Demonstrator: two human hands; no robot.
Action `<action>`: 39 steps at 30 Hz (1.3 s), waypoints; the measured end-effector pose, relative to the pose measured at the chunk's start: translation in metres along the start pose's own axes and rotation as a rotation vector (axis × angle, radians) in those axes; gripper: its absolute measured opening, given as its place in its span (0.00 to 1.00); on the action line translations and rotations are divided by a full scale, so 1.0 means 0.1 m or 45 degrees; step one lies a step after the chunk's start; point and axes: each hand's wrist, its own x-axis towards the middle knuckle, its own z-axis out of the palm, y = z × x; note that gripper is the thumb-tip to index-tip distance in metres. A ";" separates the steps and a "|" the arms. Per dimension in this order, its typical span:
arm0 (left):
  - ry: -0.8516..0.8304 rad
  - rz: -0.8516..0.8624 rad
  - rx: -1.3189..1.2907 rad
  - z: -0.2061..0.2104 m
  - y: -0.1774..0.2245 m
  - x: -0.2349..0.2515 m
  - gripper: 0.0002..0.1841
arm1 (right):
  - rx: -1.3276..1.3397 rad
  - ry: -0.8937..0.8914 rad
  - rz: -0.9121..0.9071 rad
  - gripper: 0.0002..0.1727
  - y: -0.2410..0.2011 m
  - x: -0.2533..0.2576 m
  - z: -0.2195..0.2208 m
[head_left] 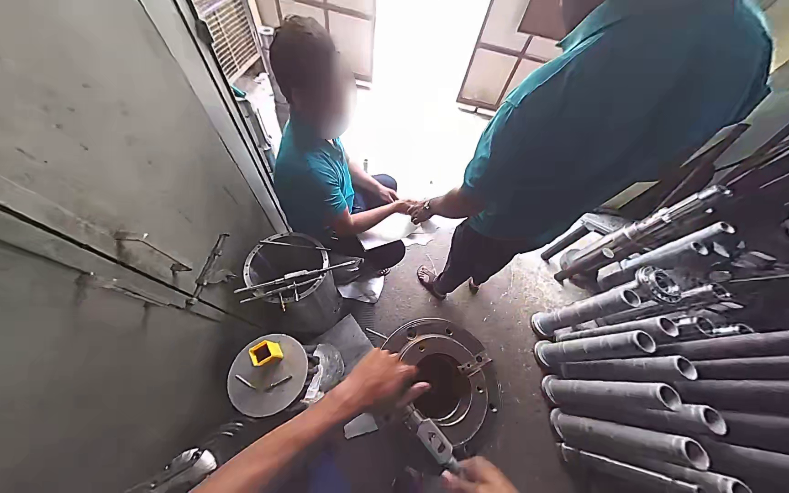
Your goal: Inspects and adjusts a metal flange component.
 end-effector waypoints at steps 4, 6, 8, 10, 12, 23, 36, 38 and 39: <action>0.427 -0.489 -0.055 0.49 0.19 -0.67 0.33 | -0.637 -0.081 -0.062 0.20 -0.19 0.22 -0.49; 0.458 -0.688 -0.053 0.51 0.32 -0.62 0.34 | -0.848 0.051 -0.058 0.17 -0.30 0.23 -0.43; 0.482 -0.739 -0.057 0.56 0.40 -0.66 0.35 | -1.080 0.474 -0.183 0.12 -0.23 0.14 -0.33; 0.513 -0.709 -0.100 0.73 0.61 -0.84 0.35 | -1.224 1.022 -0.627 0.12 0.03 0.33 -0.49; 0.334 -0.685 -0.281 0.79 0.91 -1.04 0.33 | -1.196 1.224 -0.849 0.13 0.01 0.72 -0.84; 1.014 -0.756 -0.579 0.73 0.35 -0.63 0.29 | -1.214 0.096 0.088 0.19 -0.36 0.16 -0.62; -0.125 0.378 -1.155 -0.01 0.38 1.33 0.21 | 1.994 0.141 -0.183 0.34 -0.44 0.30 1.46; -0.165 0.408 -1.172 -0.02 0.40 1.37 0.20 | 2.081 0.129 -0.260 0.34 -0.45 0.37 1.50; -0.184 0.434 -1.178 0.01 0.45 1.39 0.19 | 2.135 0.136 -0.296 0.34 -0.46 0.39 1.56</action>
